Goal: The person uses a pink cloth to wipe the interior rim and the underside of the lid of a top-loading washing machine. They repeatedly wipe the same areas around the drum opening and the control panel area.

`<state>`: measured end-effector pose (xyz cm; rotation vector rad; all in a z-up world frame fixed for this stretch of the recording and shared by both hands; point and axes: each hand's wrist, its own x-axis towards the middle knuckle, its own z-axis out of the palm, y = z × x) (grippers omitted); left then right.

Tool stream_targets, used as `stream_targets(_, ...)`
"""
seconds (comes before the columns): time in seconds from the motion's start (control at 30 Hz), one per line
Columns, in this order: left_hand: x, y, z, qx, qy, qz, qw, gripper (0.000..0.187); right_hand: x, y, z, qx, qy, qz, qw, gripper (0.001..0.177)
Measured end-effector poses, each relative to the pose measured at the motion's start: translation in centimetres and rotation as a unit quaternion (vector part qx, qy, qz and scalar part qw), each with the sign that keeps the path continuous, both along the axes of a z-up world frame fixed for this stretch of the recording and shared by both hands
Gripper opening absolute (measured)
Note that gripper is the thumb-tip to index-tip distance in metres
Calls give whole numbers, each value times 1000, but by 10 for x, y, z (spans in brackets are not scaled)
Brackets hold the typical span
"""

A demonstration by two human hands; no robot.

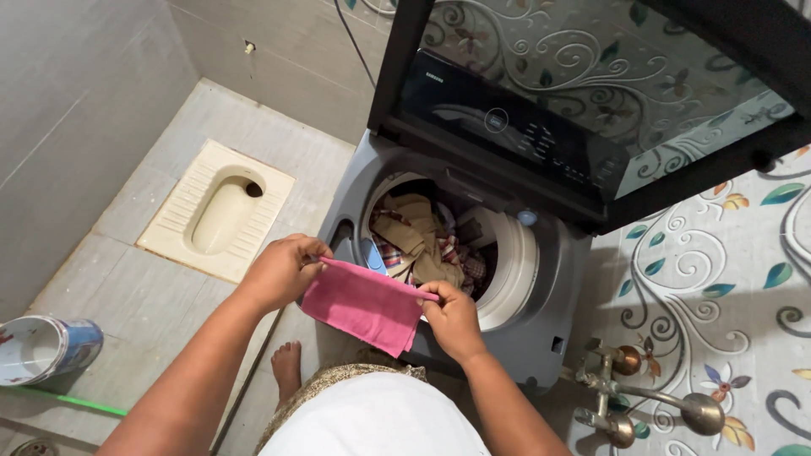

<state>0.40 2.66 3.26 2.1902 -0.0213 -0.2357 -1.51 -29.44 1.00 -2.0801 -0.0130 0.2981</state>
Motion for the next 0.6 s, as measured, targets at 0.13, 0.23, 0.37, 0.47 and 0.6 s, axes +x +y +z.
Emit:
stream_targets(0.13,-18,16,-22,5,-35,-35,999,23,-13,-5,13,-79,-189,117,972,16)
stream_targets(0.23,-39,26,-27,65,-7,-78,995,32,-34,0,23,-173,-192,204,944,15)
stream_targets(0.37,-53,24,-27,78,55,-79,992,43,-39,-3,23,-154,-177,245,941,30)
stream_targets(0.47,-51,12,-30,143,8,-13,990,31,-33,-2,12,-155,-157,184,958,28)
stream_targets(0.6,-43,-10,-39,149,-52,57,986,43,-26,6,7,-227,-183,186,938,40)
